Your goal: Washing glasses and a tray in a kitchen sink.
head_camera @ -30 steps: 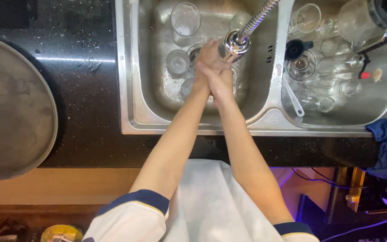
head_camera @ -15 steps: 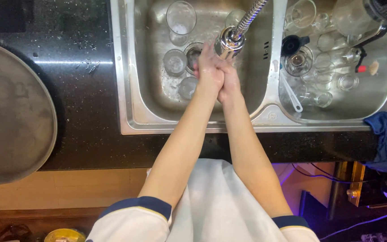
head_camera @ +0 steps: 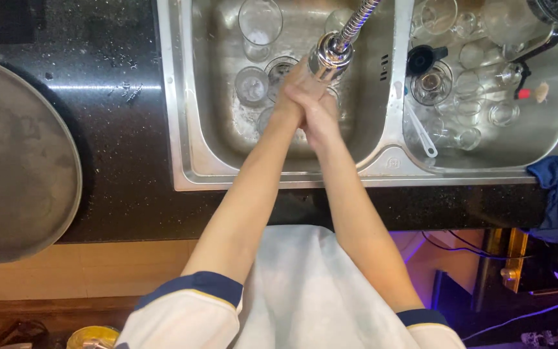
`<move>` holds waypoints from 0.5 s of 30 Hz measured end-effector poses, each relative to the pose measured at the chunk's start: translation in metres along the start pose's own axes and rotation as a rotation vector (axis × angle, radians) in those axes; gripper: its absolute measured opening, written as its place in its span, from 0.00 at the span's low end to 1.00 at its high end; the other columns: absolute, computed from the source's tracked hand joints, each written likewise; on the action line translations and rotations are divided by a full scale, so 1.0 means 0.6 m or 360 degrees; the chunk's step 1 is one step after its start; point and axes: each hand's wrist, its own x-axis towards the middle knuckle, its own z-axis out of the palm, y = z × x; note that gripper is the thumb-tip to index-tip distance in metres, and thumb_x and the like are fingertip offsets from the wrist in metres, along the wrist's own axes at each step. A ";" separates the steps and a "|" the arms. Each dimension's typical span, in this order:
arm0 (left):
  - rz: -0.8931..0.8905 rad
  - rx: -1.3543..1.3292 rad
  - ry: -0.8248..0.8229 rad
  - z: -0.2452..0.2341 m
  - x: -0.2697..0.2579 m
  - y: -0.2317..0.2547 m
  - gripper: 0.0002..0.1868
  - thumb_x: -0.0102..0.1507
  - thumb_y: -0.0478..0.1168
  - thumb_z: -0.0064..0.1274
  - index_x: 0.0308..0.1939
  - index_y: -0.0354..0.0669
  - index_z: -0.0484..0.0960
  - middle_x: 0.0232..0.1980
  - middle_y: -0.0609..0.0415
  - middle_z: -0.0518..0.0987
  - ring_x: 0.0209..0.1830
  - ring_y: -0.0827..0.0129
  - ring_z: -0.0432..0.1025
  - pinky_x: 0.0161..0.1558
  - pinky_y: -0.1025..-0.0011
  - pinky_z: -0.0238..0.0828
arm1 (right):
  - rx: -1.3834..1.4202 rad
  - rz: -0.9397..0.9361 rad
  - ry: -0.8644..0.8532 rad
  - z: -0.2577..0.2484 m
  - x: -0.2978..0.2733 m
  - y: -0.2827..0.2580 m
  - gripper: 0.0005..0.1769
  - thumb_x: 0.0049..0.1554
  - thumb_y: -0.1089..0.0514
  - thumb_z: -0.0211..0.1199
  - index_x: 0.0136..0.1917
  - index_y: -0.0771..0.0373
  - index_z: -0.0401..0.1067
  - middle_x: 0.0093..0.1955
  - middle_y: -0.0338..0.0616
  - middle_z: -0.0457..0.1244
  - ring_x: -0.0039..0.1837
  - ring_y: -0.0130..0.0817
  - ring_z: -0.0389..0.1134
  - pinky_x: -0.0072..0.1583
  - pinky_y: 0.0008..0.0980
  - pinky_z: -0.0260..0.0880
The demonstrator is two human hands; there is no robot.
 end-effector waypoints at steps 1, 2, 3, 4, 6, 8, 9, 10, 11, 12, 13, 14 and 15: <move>-0.0054 0.0198 -0.0060 -0.005 -0.001 0.010 0.23 0.69 0.55 0.51 0.59 0.44 0.81 0.61 0.41 0.80 0.64 0.45 0.72 0.64 0.56 0.69 | -0.0113 -0.0234 -0.0002 0.002 -0.007 0.009 0.21 0.52 0.64 0.68 0.58 0.65 0.69 0.53 0.47 0.69 0.51 0.40 0.73 0.51 0.40 0.76; -0.0049 0.0199 -0.0048 0.029 0.040 -0.045 0.23 0.69 0.55 0.51 0.59 0.44 0.81 0.61 0.41 0.80 0.64 0.45 0.72 0.64 0.56 0.69 | -0.0112 -0.0240 -0.0014 0.006 -0.002 -0.004 0.21 0.52 0.64 0.68 0.58 0.65 0.69 0.53 0.47 0.69 0.51 0.40 0.73 0.51 0.40 0.76; 0.0514 0.0448 0.0152 0.063 0.083 -0.099 0.21 0.68 0.50 0.50 0.62 0.47 0.80 0.64 0.43 0.78 0.67 0.47 0.69 0.68 0.56 0.64 | -0.0250 -0.0252 0.0063 0.010 0.003 -0.016 0.19 0.51 0.66 0.69 0.56 0.68 0.71 0.51 0.49 0.70 0.50 0.40 0.74 0.51 0.38 0.76; 0.1073 0.0697 0.0332 0.100 0.121 -0.158 0.21 0.68 0.45 0.49 0.65 0.50 0.78 0.67 0.46 0.76 0.71 0.48 0.66 0.73 0.55 0.59 | -0.0386 -0.0255 0.0155 0.009 0.002 -0.024 0.17 0.49 0.68 0.70 0.53 0.70 0.74 0.50 0.51 0.71 0.49 0.41 0.75 0.51 0.37 0.76; 0.1045 0.0681 0.0501 0.120 0.157 -0.195 0.26 0.67 0.47 0.52 0.67 0.43 0.73 0.71 0.40 0.70 0.73 0.45 0.63 0.74 0.56 0.57 | -0.0365 -0.0348 0.0253 -0.034 0.073 0.022 0.14 0.52 0.66 0.68 0.52 0.71 0.73 0.50 0.50 0.70 0.49 0.39 0.73 0.49 0.38 0.75; 0.1006 0.0659 0.0684 0.130 0.159 -0.195 0.33 0.65 0.49 0.55 0.70 0.37 0.67 0.74 0.34 0.64 0.76 0.42 0.59 0.76 0.57 0.55 | -0.0354 -0.0437 0.0338 -0.067 0.116 0.036 0.12 0.54 0.64 0.65 0.51 0.71 0.73 0.50 0.50 0.69 0.48 0.37 0.72 0.47 0.39 0.74; 0.1123 0.1095 0.0619 0.124 0.145 -0.176 0.29 0.64 0.43 0.51 0.70 0.45 0.69 0.74 0.43 0.65 0.76 0.43 0.58 0.76 0.54 0.52 | -0.0089 -0.0418 0.0263 -0.073 0.126 0.027 0.13 0.55 0.60 0.64 0.51 0.71 0.72 0.48 0.50 0.69 0.47 0.39 0.72 0.46 0.41 0.76; 0.1233 0.1547 0.0540 0.110 0.132 -0.159 0.28 0.63 0.37 0.48 0.69 0.54 0.72 0.74 0.53 0.65 0.77 0.44 0.56 0.76 0.50 0.50 | 0.0191 -0.0397 0.0187 -0.072 0.138 0.021 0.15 0.56 0.56 0.62 0.51 0.71 0.72 0.47 0.50 0.69 0.46 0.41 0.73 0.45 0.44 0.77; 0.1224 0.1558 0.0544 0.094 0.101 -0.149 0.28 0.63 0.37 0.48 0.69 0.54 0.72 0.74 0.53 0.65 0.77 0.44 0.56 0.76 0.50 0.50 | 0.0199 -0.0391 0.0177 -0.076 0.153 0.031 0.15 0.56 0.56 0.62 0.51 0.71 0.72 0.47 0.50 0.69 0.46 0.41 0.73 0.45 0.44 0.77; 0.1156 0.1034 0.0656 0.088 0.073 -0.132 0.27 0.66 0.40 0.49 0.71 0.53 0.72 0.77 0.49 0.64 0.79 0.48 0.56 0.79 0.55 0.51 | 0.0172 -0.0399 0.0196 -0.089 0.169 0.034 0.16 0.59 0.55 0.61 0.52 0.70 0.71 0.49 0.50 0.69 0.49 0.41 0.72 0.47 0.44 0.77; 0.1072 0.0508 0.0750 0.082 0.045 -0.117 0.25 0.69 0.43 0.49 0.72 0.52 0.71 0.80 0.46 0.64 0.82 0.51 0.56 0.81 0.60 0.53 | 0.0146 -0.0408 0.0214 -0.103 0.186 0.037 0.16 0.62 0.54 0.61 0.54 0.70 0.71 0.52 0.50 0.68 0.51 0.40 0.71 0.49 0.43 0.76; 0.1070 0.0508 0.0752 0.105 0.089 -0.151 0.25 0.69 0.43 0.49 0.72 0.52 0.71 0.80 0.46 0.64 0.82 0.51 0.56 0.81 0.60 0.53 | 0.0145 -0.0407 0.0211 -0.118 0.219 0.069 0.16 0.62 0.54 0.61 0.54 0.70 0.71 0.52 0.50 0.68 0.51 0.40 0.71 0.49 0.43 0.76; 0.1133 -0.0130 0.0704 0.129 0.132 -0.186 0.28 0.72 0.43 0.49 0.76 0.45 0.64 0.81 0.45 0.59 0.82 0.51 0.54 0.80 0.58 0.50 | -0.0099 -0.0845 0.0218 -0.134 0.252 0.102 0.27 0.54 0.52 0.72 0.61 0.66 0.66 0.57 0.52 0.66 0.56 0.42 0.71 0.53 0.43 0.76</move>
